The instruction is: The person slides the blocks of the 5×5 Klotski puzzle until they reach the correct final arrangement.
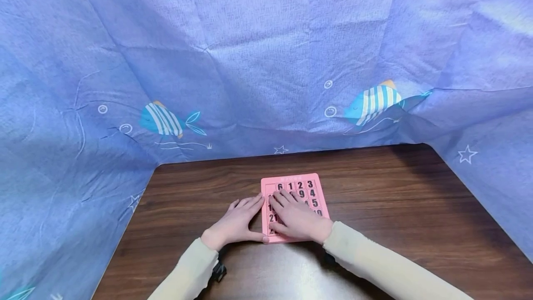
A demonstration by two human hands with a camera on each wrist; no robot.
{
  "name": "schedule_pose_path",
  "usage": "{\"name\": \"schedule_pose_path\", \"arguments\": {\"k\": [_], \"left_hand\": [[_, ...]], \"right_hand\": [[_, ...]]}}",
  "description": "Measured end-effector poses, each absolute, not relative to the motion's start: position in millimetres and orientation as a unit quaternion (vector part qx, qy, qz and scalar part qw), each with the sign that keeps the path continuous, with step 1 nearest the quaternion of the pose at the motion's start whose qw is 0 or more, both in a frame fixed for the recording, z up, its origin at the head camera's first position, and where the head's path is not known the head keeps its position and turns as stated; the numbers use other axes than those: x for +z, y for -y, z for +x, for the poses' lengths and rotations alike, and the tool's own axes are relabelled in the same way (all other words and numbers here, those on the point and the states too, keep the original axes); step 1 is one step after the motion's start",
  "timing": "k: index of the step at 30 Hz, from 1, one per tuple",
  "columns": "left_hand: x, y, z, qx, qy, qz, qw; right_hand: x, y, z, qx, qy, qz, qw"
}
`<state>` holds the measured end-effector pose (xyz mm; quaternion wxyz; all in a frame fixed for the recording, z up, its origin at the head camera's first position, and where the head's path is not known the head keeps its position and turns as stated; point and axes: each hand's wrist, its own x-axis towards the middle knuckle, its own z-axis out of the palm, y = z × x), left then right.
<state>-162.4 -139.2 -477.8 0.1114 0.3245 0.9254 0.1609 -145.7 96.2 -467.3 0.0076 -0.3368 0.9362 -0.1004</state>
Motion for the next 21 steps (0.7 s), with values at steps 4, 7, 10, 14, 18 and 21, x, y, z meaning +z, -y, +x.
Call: {"name": "schedule_pose_path", "arguments": {"k": [4,7,10,14,18,21], "left_hand": [[-478.5,139.2,-162.5,0.157,-0.927,0.322,0.113],[-479.3,139.1,-163.0,0.157,-0.927,0.321,0.112],[-479.8,139.1,-163.3,0.157,-0.927,0.321,0.112],[-479.2,138.9,-163.4,0.157,-0.928,0.319,0.113],[-479.5,139.1,-163.5,0.155,-0.928,0.319,0.113],[-479.9,139.6,-163.3,0.155,-0.928,0.32,0.114]], "right_hand": [[-468.0,-100.9,-150.4,-0.1,-0.942,-0.319,-0.009],[-469.0,-102.5,-152.9,-0.093,-0.947,-0.307,-0.009],[-470.0,-102.4,-153.9,-0.09,-0.949,-0.303,-0.006],[-471.7,-100.3,-154.3,-0.096,-0.948,-0.304,-0.004],[-472.2,-97.9,-153.9,-0.094,-0.948,-0.304,0.002],[-472.1,-96.7,-154.2,-0.097,-0.946,-0.308,0.0]]}}
